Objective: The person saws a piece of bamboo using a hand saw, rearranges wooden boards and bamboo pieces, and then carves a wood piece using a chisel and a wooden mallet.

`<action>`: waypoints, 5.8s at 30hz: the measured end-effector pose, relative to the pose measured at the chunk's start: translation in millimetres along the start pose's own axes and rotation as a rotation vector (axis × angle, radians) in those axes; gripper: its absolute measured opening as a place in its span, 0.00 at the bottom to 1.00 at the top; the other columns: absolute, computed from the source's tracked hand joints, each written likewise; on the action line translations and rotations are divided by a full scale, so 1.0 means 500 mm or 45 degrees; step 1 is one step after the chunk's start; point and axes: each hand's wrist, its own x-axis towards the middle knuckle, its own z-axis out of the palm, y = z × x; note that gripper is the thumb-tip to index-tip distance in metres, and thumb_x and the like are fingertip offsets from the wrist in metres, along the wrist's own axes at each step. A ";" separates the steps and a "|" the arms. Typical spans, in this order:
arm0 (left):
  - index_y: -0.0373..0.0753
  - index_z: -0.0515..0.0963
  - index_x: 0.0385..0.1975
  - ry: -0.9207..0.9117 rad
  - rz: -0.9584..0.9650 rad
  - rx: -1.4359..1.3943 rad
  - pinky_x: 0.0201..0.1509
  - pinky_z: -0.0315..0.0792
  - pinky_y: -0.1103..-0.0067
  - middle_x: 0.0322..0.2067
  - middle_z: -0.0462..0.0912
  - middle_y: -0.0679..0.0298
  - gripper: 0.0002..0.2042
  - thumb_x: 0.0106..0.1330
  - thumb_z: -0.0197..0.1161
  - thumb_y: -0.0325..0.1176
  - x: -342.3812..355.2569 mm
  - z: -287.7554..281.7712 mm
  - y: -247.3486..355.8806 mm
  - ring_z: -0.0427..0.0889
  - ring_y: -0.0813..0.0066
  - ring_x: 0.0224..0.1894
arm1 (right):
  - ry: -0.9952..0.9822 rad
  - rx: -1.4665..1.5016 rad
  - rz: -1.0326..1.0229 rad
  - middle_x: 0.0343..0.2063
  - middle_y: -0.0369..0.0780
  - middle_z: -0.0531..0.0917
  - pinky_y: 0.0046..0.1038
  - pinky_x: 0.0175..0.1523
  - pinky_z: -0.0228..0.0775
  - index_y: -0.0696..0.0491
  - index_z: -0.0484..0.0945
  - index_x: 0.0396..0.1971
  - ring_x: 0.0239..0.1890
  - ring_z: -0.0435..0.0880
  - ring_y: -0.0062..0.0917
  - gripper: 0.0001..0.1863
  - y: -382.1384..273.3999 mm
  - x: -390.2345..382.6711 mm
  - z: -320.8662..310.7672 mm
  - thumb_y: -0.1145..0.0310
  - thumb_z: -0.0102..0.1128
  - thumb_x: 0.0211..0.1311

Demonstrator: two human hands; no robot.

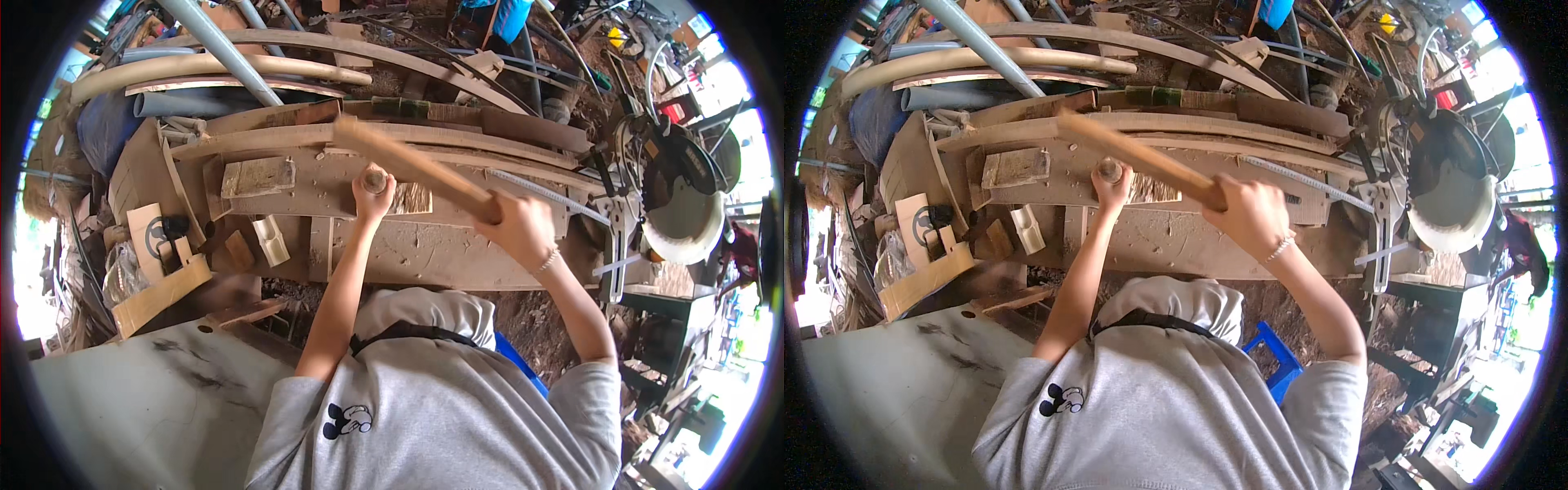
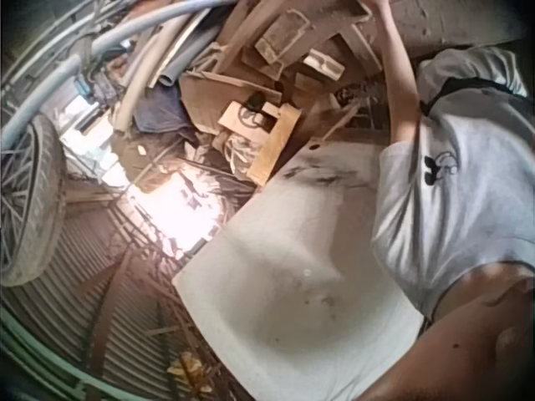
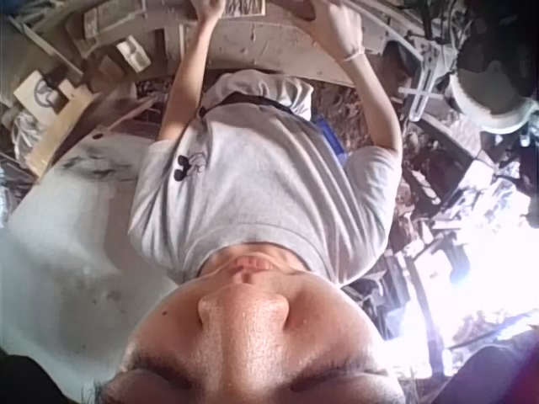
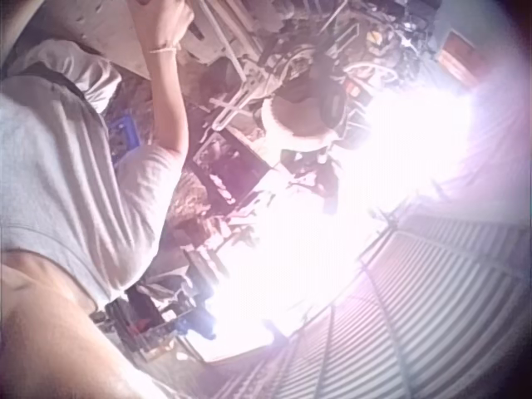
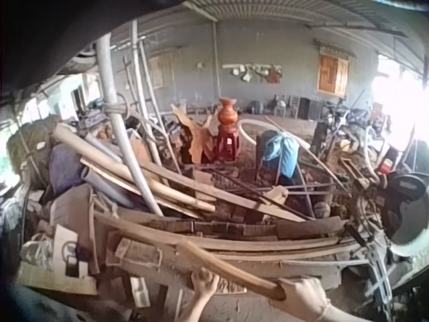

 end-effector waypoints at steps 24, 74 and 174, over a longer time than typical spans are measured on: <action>0.37 0.65 0.16 0.019 0.178 -0.073 0.25 0.66 0.80 0.14 0.70 0.64 0.07 0.45 0.58 0.23 -0.017 0.009 -0.034 0.70 0.76 0.17 | 0.143 0.175 -0.190 0.19 0.42 0.78 0.29 0.28 0.68 0.52 0.77 0.26 0.21 0.76 0.35 0.13 -0.018 -0.025 0.034 0.61 0.62 0.40; 0.37 0.64 0.21 0.281 -0.504 -0.877 0.09 0.52 0.88 0.12 0.63 0.68 0.05 0.53 0.50 0.21 0.071 -0.059 -0.042 0.61 0.84 0.10 | -0.443 0.152 0.721 0.20 0.44 0.78 0.39 0.33 0.68 0.53 0.73 0.22 0.26 0.78 0.38 0.14 0.042 -0.180 0.384 0.56 0.54 0.44; 0.41 0.69 0.14 -0.107 -0.623 -0.014 0.15 0.60 0.86 0.09 0.69 0.72 0.11 0.52 0.63 0.36 0.096 -0.121 0.069 0.67 0.87 0.11 | 0.069 0.152 0.721 0.16 0.45 0.77 0.36 0.29 0.69 0.53 0.72 0.27 0.23 0.78 0.38 0.17 0.076 -0.226 0.353 0.54 0.56 0.47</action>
